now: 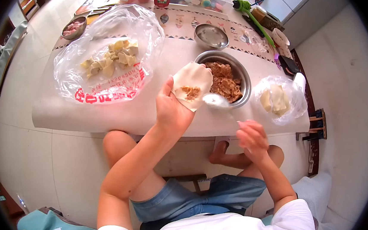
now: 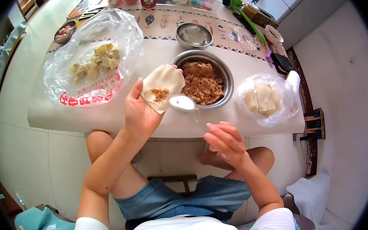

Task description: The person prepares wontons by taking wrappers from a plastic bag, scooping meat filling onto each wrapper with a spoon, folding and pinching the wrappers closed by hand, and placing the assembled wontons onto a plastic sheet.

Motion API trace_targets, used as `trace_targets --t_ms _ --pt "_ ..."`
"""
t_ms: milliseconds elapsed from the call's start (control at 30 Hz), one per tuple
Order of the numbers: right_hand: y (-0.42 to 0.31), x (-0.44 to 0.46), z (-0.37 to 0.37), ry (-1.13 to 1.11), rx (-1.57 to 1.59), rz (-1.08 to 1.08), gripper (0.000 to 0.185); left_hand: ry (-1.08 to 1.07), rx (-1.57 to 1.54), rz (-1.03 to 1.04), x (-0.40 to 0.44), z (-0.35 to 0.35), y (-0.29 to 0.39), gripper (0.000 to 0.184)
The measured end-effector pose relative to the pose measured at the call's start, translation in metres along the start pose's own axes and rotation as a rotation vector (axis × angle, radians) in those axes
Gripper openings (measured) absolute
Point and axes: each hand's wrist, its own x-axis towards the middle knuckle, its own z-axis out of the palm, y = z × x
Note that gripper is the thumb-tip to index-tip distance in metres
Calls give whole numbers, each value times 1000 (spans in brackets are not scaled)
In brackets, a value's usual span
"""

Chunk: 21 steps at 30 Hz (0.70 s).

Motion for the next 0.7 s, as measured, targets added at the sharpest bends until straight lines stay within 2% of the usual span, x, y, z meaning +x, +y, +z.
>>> trace_targets --t_ms 67,167,200,367,400,500,533,633,667,700 --pt "-11 13 -12 168 176 215 30 -12 13 -20 -2 -1 -4 55" --pt "-22 45 0 333 670 720 34 45 150 -53 -4 3 7 55" --pt "-17 53 -4 327 756 759 36 12 169 -71 -3 4 5 55" --pt "-3 62 -9 154 780 855 36 -127 216 -150 -4 7 -7 55" --pt "0 62 -8 132 774 879 35 -99 224 -169 -5 7 -8 55" --pt "13 65 -5 240 615 742 30 -14 266 -210 -10 7 -8 54" --pt "11 70 -12 209 493 548 21 5 296 -215 -10 11 -7 53" --pt "22 71 -23 55 60 -133 22 40 316 -234 -8 7 -5 52" --pt "23 68 -24 -4 -16 -191 28 42 315 -243 -6 5 -5 52" --pt "25 65 -24 -56 -64 -267 24 44 327 -251 -6 4 -4 52"
